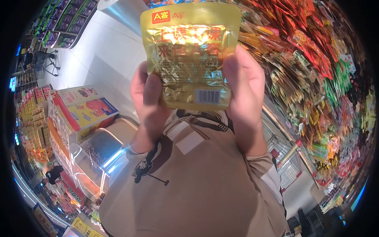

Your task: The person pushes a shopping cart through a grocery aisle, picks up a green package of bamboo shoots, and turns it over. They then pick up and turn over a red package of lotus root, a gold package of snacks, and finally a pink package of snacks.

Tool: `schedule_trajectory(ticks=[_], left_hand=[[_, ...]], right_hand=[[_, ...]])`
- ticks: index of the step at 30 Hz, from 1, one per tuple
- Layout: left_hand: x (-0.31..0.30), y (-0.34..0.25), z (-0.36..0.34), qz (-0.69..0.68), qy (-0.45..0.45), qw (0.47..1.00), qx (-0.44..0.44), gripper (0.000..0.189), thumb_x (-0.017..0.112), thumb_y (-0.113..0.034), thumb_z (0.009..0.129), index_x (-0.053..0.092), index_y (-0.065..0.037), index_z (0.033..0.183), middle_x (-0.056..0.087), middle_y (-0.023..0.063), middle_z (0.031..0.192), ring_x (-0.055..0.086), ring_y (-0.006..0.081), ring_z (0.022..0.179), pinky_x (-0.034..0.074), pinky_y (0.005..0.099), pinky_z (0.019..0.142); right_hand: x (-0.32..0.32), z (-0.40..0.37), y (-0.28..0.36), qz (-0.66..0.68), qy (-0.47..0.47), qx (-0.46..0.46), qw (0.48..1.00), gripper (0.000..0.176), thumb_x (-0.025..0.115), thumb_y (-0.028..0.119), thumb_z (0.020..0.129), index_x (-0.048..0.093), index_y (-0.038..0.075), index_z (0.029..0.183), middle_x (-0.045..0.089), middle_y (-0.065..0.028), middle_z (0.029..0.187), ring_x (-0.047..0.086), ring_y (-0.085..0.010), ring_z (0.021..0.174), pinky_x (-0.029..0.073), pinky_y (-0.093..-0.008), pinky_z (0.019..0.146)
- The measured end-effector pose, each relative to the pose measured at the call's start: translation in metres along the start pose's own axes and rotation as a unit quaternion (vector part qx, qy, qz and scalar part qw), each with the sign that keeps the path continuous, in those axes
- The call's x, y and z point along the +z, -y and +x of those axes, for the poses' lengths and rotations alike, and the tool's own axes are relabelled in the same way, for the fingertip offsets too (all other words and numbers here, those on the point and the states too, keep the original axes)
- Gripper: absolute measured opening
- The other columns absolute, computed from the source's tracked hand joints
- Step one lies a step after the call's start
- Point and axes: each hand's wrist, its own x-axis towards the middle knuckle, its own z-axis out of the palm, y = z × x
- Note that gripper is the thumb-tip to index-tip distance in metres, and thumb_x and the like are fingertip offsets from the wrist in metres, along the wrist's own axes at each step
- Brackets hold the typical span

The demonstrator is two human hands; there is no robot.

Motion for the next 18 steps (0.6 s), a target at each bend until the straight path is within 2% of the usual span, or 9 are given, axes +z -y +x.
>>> schedule_trajectory(ticks=[3,6,12,15,18], left_hand=[[-0.011,0.004,0.000,-0.015,0.058,0.998,0.006,0.034,0.053,-0.020,0.092,0.047,0.006,0.114,0.059,0.0136,0.106,0.058,0.0180,0.095,0.048,0.0318,0.083],[0.001,-0.002,0.000,-0.009,0.007,1.000,0.007,0.029,0.057,-0.021,0.090,0.054,0.004,0.104,0.062,0.0076,0.095,0.055,0.0089,0.084,0.044,0.0232,0.075],[-0.005,0.001,-0.001,0.020,0.009,1.000,0.023,0.029,0.057,-0.020,0.090,0.054,0.005,0.104,0.063,0.0078,0.094,0.056,0.0085,0.082,0.045,0.0222,0.073],[0.001,0.000,-0.001,-0.001,0.002,1.000,0.017,0.030,0.058,-0.020,0.090,0.054,0.005,0.104,0.063,0.0079,0.094,0.056,0.0089,0.082,0.046,0.0225,0.072],[-0.005,0.002,0.000,0.032,0.047,0.998,0.036,0.037,0.054,-0.026,0.092,0.051,0.006,0.110,0.061,0.0114,0.099,0.059,0.0143,0.087,0.048,0.0274,0.078]], right_hand=[[-0.003,-0.001,-0.002,0.015,0.003,0.004,1.000,0.037,0.044,0.022,0.097,0.049,-0.007,0.119,0.061,-0.0102,0.110,0.057,-0.0113,0.096,0.045,-0.0244,0.083],[-0.004,-0.002,-0.002,-0.045,-0.016,0.014,0.999,0.045,0.042,0.030,0.096,0.046,-0.008,0.119,0.059,-0.0152,0.110,0.060,-0.0166,0.096,0.047,-0.0284,0.083],[-0.004,0.000,-0.003,-0.016,-0.007,0.028,0.999,0.042,0.042,0.025,0.096,0.045,-0.009,0.121,0.059,-0.0169,0.111,0.060,-0.0183,0.096,0.047,-0.0291,0.084],[0.000,0.001,0.000,0.017,-0.011,0.040,0.999,0.035,0.044,0.020,0.096,0.050,-0.006,0.118,0.061,-0.0105,0.107,0.059,-0.0126,0.093,0.046,-0.0250,0.080],[-0.002,0.003,0.002,0.050,0.005,0.062,0.997,0.033,0.044,0.016,0.094,0.050,-0.007,0.118,0.062,-0.0102,0.106,0.059,-0.0130,0.093,0.046,-0.0256,0.081]])
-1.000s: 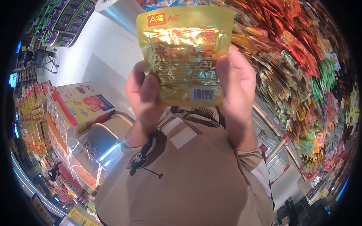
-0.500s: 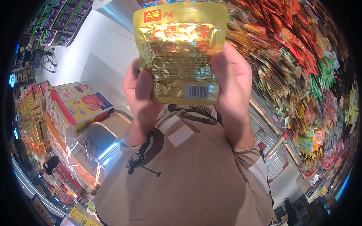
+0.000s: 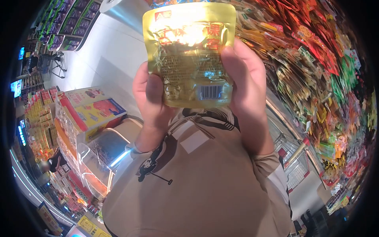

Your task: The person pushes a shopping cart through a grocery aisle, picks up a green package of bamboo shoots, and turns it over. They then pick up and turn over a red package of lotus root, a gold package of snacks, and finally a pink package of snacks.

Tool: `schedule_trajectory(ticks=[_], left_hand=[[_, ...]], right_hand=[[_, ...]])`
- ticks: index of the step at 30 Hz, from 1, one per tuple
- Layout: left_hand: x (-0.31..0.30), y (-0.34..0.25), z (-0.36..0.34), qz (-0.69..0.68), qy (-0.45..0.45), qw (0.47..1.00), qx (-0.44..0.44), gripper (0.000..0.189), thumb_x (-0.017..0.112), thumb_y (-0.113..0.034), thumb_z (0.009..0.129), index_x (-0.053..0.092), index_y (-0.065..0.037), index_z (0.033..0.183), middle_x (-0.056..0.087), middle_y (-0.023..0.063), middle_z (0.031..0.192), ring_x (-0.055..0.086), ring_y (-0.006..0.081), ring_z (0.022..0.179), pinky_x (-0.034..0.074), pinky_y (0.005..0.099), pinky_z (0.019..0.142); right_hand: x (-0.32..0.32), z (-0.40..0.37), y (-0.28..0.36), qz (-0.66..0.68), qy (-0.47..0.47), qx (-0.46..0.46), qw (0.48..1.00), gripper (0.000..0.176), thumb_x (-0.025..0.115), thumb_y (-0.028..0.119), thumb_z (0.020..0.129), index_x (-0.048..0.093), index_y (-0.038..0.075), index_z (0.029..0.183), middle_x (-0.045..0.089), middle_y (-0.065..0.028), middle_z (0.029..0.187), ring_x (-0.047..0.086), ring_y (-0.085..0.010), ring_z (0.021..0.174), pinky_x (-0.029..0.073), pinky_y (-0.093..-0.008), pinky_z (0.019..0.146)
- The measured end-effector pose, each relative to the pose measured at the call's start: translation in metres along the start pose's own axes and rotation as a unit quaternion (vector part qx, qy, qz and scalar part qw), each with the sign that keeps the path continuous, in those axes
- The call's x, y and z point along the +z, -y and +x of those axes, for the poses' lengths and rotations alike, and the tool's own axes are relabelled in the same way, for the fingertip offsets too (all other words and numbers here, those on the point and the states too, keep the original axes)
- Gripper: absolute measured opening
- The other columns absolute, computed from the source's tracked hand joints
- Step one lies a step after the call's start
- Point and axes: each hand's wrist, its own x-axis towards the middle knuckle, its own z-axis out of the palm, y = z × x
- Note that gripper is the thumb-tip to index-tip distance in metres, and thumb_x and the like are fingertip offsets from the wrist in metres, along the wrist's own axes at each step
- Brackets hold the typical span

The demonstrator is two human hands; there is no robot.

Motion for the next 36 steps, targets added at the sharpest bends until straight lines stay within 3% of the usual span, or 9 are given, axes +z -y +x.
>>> schedule_trajectory(ticks=[5,9,11,14,16,20,24,28,36], left_hand=[[0.005,0.003,0.001,-0.046,-0.011,0.999,-0.014,0.023,0.055,-0.012,0.090,0.055,0.006,0.105,0.064,0.0076,0.084,0.058,0.0094,0.072,0.047,0.0214,0.065],[0.001,0.006,0.011,0.232,0.015,0.972,-0.021,0.014,0.059,-0.007,0.086,0.061,0.004,0.095,0.063,0.0038,0.071,0.055,0.0063,0.063,0.044,0.0197,0.058],[-0.009,0.015,0.015,0.352,0.068,0.933,-0.010,0.009,0.062,-0.004,0.083,0.064,0.003,0.087,0.061,0.0022,0.067,0.053,0.0051,0.061,0.042,0.0200,0.056],[-0.015,0.031,0.011,0.322,0.093,0.940,-0.058,0.011,0.061,-0.003,0.082,0.064,0.003,0.090,0.061,0.0053,0.070,0.054,0.0072,0.061,0.043,0.0218,0.055],[-0.028,0.046,0.009,0.336,0.161,0.926,-0.064,0.014,0.059,-0.005,0.084,0.064,0.003,0.094,0.062,0.0070,0.075,0.055,0.0082,0.061,0.043,0.0226,0.054],[-0.046,0.064,-0.006,0.363,0.168,0.900,-0.172,0.020,0.052,-0.012,0.091,0.062,0.002,0.102,0.063,0.0071,0.081,0.056,0.0111,0.067,0.045,0.0240,0.061],[-0.084,0.097,-0.037,0.292,0.134,0.903,-0.286,0.024,0.053,-0.018,0.092,0.061,0.000,0.105,0.063,0.0068,0.084,0.056,0.0109,0.073,0.045,0.0233,0.067],[-0.077,0.114,-0.060,0.270,0.152,0.883,-0.352,0.025,0.053,-0.021,0.093,0.061,0.000,0.105,0.063,0.0050,0.083,0.056,0.0096,0.073,0.045,0.0231,0.067],[-0.048,0.111,-0.073,0.306,0.168,0.860,-0.372,0.024,0.051,-0.019,0.094,0.058,0.000,0.108,0.063,0.0036,0.087,0.054,0.0080,0.078,0.044,0.0225,0.072]], right_hand=[[-0.004,0.002,0.004,0.004,-0.029,0.006,1.000,0.035,0.047,0.013,0.089,0.049,-0.006,0.118,0.061,-0.0101,0.107,0.058,-0.0131,0.095,0.046,-0.0266,0.082],[-0.031,0.009,0.008,-0.103,-0.029,0.002,0.994,0.039,0.057,0.017,0.085,0.050,-0.002,0.118,0.059,-0.0089,0.109,0.056,-0.0132,0.096,0.044,-0.0258,0.084],[-0.059,0.019,0.019,-0.287,0.068,-0.026,0.955,0.044,0.068,0.018,0.080,0.052,0.001,0.116,0.055,-0.0039,0.110,0.054,-0.0121,0.097,0.045,-0.0249,0.083],[-0.080,0.016,0.033,-0.470,0.168,-0.030,0.866,0.025,0.071,0.020,0.077,0.060,0.002,0.090,0.058,-0.0128,0.075,0.054,-0.0181,0.064,0.045,-0.0309,0.057],[-0.098,0.017,0.052,-0.501,0.165,0.020,0.849,0.018,0.071,0.012,0.077,0.065,0.001,0.090,0.062,-0.0048,0.073,0.055,-0.0095,0.070,0.046,-0.0259,0.065],[-0.159,0.020,0.100,-0.464,-0.046,-0.064,0.882,0.015,0.066,0.004,0.079,0.064,-0.001,0.093,0.064,-0.0029,0.086,0.057,-0.0090,0.079,0.047,-0.0243,0.072],[-0.228,0.035,0.170,-0.588,-0.180,-0.180,0.768,0.015,0.062,0.002,0.079,0.063,0.000,0.094,0.064,-0.0017,0.087,0.058,-0.0096,0.077,0.047,-0.0242,0.069],[-0.275,0.062,0.198,-0.717,-0.264,-0.105,0.636,0.025,0.060,0.014,0.074,0.066,0.007,0.098,0.067,-0.0123,0.082,0.066,-0.0234,0.078,0.050,-0.0316,0.073],[-0.313,0.100,0.181,-0.731,-0.357,-0.240,0.530,0.025,0.062,0.022,0.077,0.067,0.011,0.098,0.067,-0.0146,0.080,0.065,-0.0306,0.076,0.050,-0.0378,0.069]])
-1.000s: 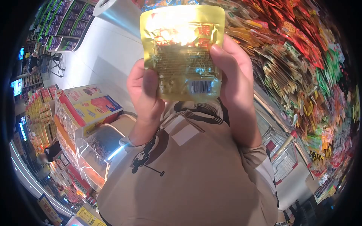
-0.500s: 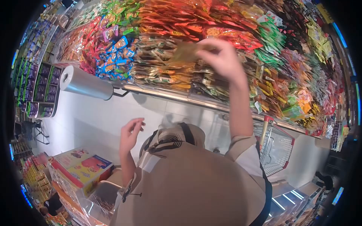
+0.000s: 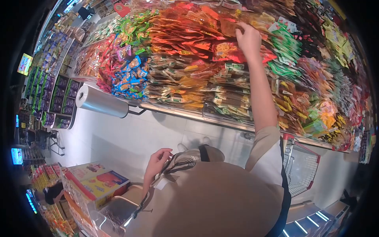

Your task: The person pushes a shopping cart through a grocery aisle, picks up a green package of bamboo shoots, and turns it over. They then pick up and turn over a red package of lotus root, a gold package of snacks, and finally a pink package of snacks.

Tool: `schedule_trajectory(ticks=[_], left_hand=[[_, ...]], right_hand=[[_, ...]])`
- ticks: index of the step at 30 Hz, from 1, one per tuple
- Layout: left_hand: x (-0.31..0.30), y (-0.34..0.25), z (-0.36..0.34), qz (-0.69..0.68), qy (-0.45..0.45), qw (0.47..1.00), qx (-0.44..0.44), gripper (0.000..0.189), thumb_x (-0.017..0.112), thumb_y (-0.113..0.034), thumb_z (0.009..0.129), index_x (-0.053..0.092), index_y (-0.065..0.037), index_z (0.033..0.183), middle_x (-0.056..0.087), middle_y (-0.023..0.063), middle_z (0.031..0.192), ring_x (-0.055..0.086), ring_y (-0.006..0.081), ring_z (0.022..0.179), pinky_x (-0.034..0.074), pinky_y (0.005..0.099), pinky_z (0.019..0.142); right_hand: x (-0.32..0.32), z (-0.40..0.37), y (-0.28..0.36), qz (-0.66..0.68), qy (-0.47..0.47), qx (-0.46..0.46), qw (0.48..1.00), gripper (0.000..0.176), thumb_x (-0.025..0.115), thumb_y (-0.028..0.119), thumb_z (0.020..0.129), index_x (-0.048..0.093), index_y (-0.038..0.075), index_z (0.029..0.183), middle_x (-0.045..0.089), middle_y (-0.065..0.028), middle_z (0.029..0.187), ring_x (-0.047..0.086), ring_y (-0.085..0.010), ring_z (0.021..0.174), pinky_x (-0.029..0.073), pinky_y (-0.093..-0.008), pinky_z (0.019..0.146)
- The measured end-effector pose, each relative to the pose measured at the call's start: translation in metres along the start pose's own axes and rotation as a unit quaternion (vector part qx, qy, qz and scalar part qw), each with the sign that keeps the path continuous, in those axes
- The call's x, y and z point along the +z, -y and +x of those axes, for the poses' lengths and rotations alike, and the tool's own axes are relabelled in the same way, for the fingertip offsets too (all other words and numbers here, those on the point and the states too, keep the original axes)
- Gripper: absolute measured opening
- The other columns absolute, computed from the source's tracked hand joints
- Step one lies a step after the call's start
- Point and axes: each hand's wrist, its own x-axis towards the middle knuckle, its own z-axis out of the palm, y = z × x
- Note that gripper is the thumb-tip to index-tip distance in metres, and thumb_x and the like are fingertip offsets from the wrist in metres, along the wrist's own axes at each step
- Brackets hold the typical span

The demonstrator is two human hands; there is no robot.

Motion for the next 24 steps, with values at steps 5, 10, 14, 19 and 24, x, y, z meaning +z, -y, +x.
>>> schedule_trajectory(ticks=[5,10,14,19,24], left_hand=[[0.016,0.007,-0.009,0.003,-0.032,0.999,-0.023,0.028,0.052,-0.025,0.093,0.060,-0.003,0.108,0.065,0.0059,0.087,0.056,0.0100,0.080,0.046,0.0250,0.073],[0.029,0.008,-0.017,0.015,-0.071,0.997,-0.029,0.028,0.052,-0.024,0.092,0.060,-0.003,0.109,0.065,0.0052,0.085,0.057,0.0100,0.076,0.046,0.0246,0.070],[0.038,0.024,-0.015,0.022,-0.078,0.997,-0.014,0.029,0.052,-0.025,0.092,0.060,-0.003,0.109,0.064,0.0047,0.082,0.056,0.0089,0.073,0.046,0.0242,0.069],[0.046,0.034,-0.010,0.034,-0.071,0.997,0.008,0.028,0.052,-0.024,0.092,0.059,-0.003,0.109,0.063,0.0039,0.078,0.056,0.0087,0.073,0.046,0.0236,0.068],[0.031,0.069,-0.005,-0.007,-0.094,0.994,-0.048,0.029,0.051,-0.025,0.093,0.059,-0.002,0.109,0.064,0.0037,0.088,0.059,0.0106,0.079,0.048,0.0267,0.073]], right_hand=[[0.007,0.016,0.000,0.034,-0.014,-0.002,0.999,0.026,0.059,0.027,0.077,0.068,0.015,0.099,0.067,-0.0120,0.080,0.064,-0.0295,0.074,0.050,-0.0395,0.069],[0.019,0.026,-0.009,-0.033,0.096,-0.038,0.994,0.025,0.059,0.022,0.076,0.068,0.013,0.098,0.066,-0.0132,0.084,0.062,-0.0327,0.080,0.049,-0.0422,0.074],[0.047,0.013,-0.019,-0.150,0.138,-0.087,0.975,0.022,0.061,0.013,0.076,0.069,0.013,0.096,0.063,-0.0090,0.098,0.056,-0.0284,0.096,0.046,-0.0402,0.083],[0.041,0.011,-0.013,-0.185,0.179,-0.110,0.960,0.037,0.062,0.019,0.078,0.060,0.013,0.114,0.053,-0.0104,0.114,0.049,-0.0291,0.107,0.044,-0.0411,0.087],[-0.038,-0.027,0.006,0.047,0.144,-0.152,0.977,0.038,0.058,0.015,0.085,0.053,0.009,0.121,0.046,-0.0147,0.127,0.046,-0.0301,0.117,0.038,-0.0370,0.096]])
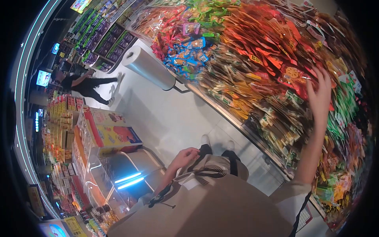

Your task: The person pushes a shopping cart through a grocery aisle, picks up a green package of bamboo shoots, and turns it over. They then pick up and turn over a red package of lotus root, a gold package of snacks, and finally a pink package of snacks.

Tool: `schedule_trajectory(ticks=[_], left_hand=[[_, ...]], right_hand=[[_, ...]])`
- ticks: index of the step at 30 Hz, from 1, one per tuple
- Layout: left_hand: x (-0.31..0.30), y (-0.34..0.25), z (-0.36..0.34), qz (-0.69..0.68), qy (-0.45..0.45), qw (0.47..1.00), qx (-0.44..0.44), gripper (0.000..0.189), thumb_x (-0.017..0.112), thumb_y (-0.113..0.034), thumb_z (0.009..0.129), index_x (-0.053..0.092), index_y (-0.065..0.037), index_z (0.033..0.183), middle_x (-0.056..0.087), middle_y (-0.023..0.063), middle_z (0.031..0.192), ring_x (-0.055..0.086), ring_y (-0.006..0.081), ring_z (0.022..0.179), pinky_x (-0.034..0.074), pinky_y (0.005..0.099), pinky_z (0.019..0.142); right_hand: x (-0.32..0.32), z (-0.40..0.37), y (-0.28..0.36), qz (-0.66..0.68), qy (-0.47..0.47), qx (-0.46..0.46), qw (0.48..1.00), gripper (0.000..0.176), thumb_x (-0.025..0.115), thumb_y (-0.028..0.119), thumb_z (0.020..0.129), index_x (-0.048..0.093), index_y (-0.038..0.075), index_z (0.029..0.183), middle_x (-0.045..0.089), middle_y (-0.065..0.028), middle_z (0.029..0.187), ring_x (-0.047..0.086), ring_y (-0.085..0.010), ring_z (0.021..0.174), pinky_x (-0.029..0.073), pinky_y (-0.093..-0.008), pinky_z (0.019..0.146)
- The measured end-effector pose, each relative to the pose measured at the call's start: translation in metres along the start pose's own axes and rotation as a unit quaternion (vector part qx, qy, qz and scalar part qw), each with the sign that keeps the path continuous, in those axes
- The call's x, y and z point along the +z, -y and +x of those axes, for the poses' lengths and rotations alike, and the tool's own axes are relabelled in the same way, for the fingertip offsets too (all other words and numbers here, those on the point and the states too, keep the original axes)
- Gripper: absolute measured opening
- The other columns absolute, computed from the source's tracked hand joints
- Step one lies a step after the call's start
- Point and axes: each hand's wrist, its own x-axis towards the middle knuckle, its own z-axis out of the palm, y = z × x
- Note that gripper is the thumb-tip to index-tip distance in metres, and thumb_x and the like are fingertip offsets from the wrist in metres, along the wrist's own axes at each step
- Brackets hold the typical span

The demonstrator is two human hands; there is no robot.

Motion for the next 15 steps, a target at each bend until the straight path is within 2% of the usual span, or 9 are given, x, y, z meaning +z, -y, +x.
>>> schedule_trajectory(ticks=[3,6,8,9,10,11,12,14,15], left_hand=[[-0.017,0.080,0.011,-0.031,-0.057,0.997,-0.034,0.028,0.050,-0.023,0.092,0.059,-0.002,0.109,0.065,0.0038,0.085,0.060,0.0114,0.076,0.049,0.0269,0.069],[-0.028,0.204,0.003,-0.105,-0.136,0.975,-0.138,0.025,0.049,-0.021,0.092,0.063,-0.001,0.100,0.065,0.0051,0.083,0.060,0.0126,0.074,0.049,0.0270,0.068],[-0.036,0.284,-0.023,0.199,-0.090,0.968,-0.124,0.024,0.053,-0.020,0.088,0.064,-0.003,0.101,0.066,0.0084,0.087,0.062,0.0182,0.075,0.050,0.0327,0.068],[-0.037,0.297,-0.038,0.292,-0.052,0.946,-0.133,0.025,0.053,-0.020,0.087,0.064,-0.003,0.101,0.066,0.0090,0.088,0.062,0.0194,0.076,0.050,0.0332,0.068],[-0.038,0.301,-0.050,0.298,-0.008,0.940,-0.168,0.025,0.053,-0.020,0.086,0.064,-0.003,0.101,0.066,0.0096,0.090,0.062,0.0205,0.078,0.050,0.0337,0.069],[-0.038,0.302,-0.058,0.302,0.033,0.932,-0.196,0.025,0.053,-0.021,0.085,0.064,-0.004,0.100,0.066,0.0103,0.091,0.062,0.0216,0.079,0.050,0.0343,0.070],[-0.038,0.299,-0.063,0.299,0.064,0.927,-0.218,0.026,0.053,-0.021,0.084,0.065,-0.004,0.100,0.066,0.0109,0.092,0.062,0.0228,0.081,0.050,0.0348,0.071],[-0.039,0.288,-0.058,0.304,0.095,0.923,-0.218,0.027,0.054,-0.021,0.082,0.065,-0.005,0.099,0.065,0.0121,0.095,0.062,0.0250,0.084,0.050,0.0359,0.072],[-0.041,0.283,-0.050,0.310,0.101,0.922,-0.208,0.027,0.054,-0.021,0.081,0.065,-0.005,0.099,0.065,0.0127,0.096,0.062,0.0262,0.085,0.050,0.0364,0.073]], right_hand=[[-0.045,-0.067,-0.001,0.132,0.044,0.094,0.986,0.025,0.056,0.006,0.087,0.056,0.002,0.112,0.055,-0.0105,0.114,0.051,-0.0214,0.109,0.040,-0.0301,0.092],[-0.081,-0.172,-0.044,0.173,0.064,0.258,0.948,0.015,0.053,0.011,0.092,0.057,-0.002,0.095,0.059,-0.0050,0.082,0.056,-0.0120,0.075,0.045,-0.0253,0.071],[-0.118,-0.222,-0.046,0.195,0.291,0.343,0.872,0.029,0.054,0.017,0.090,0.057,0.001,0.066,0.049,-0.0016,0.049,0.045,-0.0091,0.041,0.042,-0.0248,0.042],[-0.133,-0.237,-0.029,0.251,0.367,0.431,0.786,0.034,0.052,0.017,0.089,0.058,0.001,0.060,0.054,-0.0043,0.050,0.052,-0.0115,0.042,0.044,-0.0240,0.043],[-0.143,-0.282,-0.054,0.227,0.457,0.394,0.764,0.041,0.052,0.028,0.090,0.062,-0.001,0.063,0.058,-0.0066,0.050,0.058,-0.0122,0.043,0.044,-0.0241,0.039],[-0.149,-0.296,-0.049,0.111,0.509,0.554,0.649,0.042,0.054,0.031,0.089,0.063,-0.003,0.065,0.059,-0.0070,0.050,0.062,-0.0155,0.047,0.049,-0.0277,0.042],[-0.151,-0.299,-0.039,-0.007,0.509,0.584,0.632,0.043,0.060,0.036,0.085,0.063,-0.005,0.072,0.061,-0.0107,0.054,0.063,-0.0214,0.049,0.052,-0.0310,0.045],[-0.148,-0.403,-0.092,0.031,0.516,0.709,0.480,0.049,0.066,0.042,0.079,0.062,-0.007,0.082,0.064,-0.0156,0.066,0.065,-0.0269,0.056,0.055,-0.0362,0.048],[-0.141,-0.440,-0.095,0.043,0.519,0.692,0.500,0.051,0.067,0.043,0.078,0.060,-0.008,0.084,0.064,-0.0169,0.070,0.065,-0.0268,0.060,0.055,-0.0376,0.048]])
